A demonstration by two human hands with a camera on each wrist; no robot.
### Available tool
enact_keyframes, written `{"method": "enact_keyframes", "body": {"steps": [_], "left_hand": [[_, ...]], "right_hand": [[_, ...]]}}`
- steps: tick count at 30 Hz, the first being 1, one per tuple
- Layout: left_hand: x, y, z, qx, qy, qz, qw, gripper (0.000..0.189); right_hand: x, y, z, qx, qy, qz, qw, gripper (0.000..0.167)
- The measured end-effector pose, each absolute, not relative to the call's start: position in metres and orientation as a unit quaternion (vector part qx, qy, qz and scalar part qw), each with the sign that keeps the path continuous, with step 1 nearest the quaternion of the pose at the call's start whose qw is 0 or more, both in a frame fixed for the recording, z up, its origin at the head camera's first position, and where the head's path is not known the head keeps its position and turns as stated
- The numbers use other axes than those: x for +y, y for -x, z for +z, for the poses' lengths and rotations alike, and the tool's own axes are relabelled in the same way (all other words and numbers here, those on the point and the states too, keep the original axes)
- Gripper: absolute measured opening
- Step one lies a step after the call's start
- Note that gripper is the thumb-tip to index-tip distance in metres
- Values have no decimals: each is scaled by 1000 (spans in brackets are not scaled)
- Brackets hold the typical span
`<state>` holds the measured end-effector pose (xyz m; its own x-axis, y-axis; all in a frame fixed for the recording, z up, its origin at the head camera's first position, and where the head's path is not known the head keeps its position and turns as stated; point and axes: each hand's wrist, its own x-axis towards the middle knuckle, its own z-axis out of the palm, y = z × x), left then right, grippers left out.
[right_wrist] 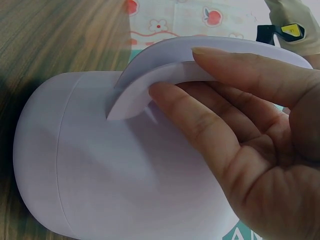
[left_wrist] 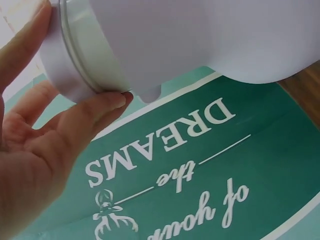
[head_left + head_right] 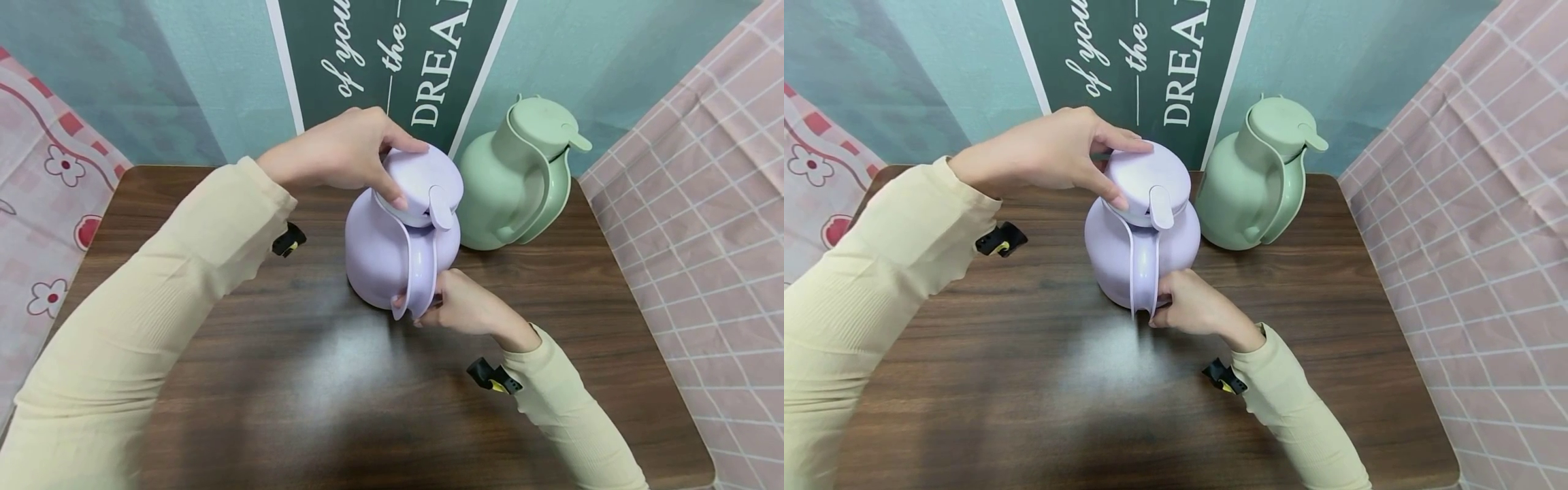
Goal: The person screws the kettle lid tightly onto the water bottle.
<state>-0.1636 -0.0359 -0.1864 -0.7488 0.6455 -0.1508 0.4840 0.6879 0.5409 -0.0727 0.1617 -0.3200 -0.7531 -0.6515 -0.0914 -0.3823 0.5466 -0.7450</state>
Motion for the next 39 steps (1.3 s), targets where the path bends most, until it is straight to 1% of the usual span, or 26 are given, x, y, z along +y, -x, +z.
{"method": "enact_keyframes", "body": {"steps": [6,13,21,31,39], "left_hand": [[-28,161,-181,915,-325,182,154,69],[-19,160,-176,923,-316,143,168,72],[-24,162,-178,921,-311,161,173,76],[-30,167,-185,910,-297,216,193,78],[-33,169,-187,898,-311,240,199,77]], "right_hand": [[161,71,-320,871,280,-361,182,19],[161,72,-320,867,277,-368,190,23],[162,72,-320,863,282,-371,192,25],[162,72,-320,866,278,-368,192,25],[162,73,-321,868,280,-367,186,20]]}}
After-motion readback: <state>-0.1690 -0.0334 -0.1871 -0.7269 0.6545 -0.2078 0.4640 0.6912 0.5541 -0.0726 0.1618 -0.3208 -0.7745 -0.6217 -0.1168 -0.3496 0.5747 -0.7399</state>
